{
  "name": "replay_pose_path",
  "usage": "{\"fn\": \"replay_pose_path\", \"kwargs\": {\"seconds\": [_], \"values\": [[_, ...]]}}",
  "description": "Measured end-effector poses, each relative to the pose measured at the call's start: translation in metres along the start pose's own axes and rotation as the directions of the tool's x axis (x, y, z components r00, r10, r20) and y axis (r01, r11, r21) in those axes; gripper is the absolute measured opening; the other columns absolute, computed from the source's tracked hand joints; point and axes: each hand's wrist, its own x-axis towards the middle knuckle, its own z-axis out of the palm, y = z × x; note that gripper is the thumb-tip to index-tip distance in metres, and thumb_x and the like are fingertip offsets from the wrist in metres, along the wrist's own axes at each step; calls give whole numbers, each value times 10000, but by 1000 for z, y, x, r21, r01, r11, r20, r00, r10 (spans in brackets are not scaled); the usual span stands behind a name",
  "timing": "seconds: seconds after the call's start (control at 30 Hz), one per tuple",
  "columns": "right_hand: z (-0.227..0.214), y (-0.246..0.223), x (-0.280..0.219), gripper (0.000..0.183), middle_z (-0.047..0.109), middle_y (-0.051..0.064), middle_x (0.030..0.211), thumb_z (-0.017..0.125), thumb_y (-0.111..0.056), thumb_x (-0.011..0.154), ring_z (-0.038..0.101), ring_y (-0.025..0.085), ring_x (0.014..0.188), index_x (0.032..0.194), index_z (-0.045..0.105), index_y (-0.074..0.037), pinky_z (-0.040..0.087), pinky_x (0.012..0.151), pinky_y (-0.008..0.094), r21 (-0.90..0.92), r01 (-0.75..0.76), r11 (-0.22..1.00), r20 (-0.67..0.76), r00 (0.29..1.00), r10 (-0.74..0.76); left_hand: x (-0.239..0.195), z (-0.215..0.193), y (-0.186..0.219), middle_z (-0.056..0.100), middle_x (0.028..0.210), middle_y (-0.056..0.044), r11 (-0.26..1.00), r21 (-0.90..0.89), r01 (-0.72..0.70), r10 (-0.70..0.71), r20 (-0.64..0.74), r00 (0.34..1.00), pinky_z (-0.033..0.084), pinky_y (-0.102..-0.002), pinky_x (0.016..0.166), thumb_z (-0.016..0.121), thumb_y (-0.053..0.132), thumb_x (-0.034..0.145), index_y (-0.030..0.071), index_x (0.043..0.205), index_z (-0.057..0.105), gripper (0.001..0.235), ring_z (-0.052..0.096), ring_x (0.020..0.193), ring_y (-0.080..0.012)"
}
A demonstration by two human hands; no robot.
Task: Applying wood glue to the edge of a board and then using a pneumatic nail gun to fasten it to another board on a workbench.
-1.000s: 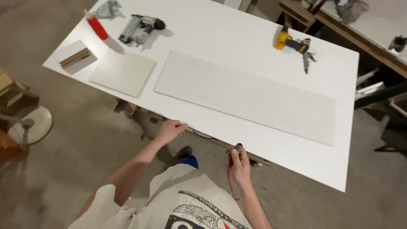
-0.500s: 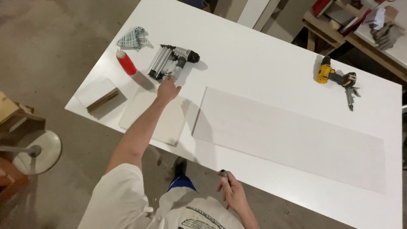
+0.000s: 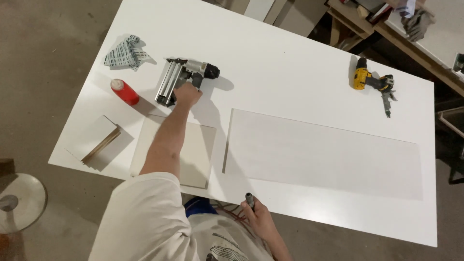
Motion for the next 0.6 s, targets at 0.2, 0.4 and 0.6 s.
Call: {"fn": "replay_pose_path", "kwargs": {"seconds": [0.2,0.4,0.6], "values": [[3,-37,-12,443,402,-55,628,516,-483,1058,347,93,559,772,405,-163,311,559,295,-23,4,1000,-6,1000,-4,-113,-70,24,644,845,-88,876,-422,-233,185,-151,971,459,-410,582,619,374,876,83,975,576,311,620,725,-246],[35,-67,1,624,653,188,777,562,-545,1044,603,281,737,1105,639,71,478,641,425,-208,243,947,-25,967,-253,-338,-118,78,670,743,-91,288,-915,-281,241,-214,947,592,-361,684,680,151,809,63,986,543,241,741,689,-222],[68,-52,-72,351,631,122,658,567,-318,1069,562,225,642,928,653,-8,465,593,363,-49,430,901,-59,900,-433,-505,-90,68,643,630,-88,232,-862,-451,199,-412,889,558,-319,621,660,113,754,63,1019,513,307,716,581,-210]]}}
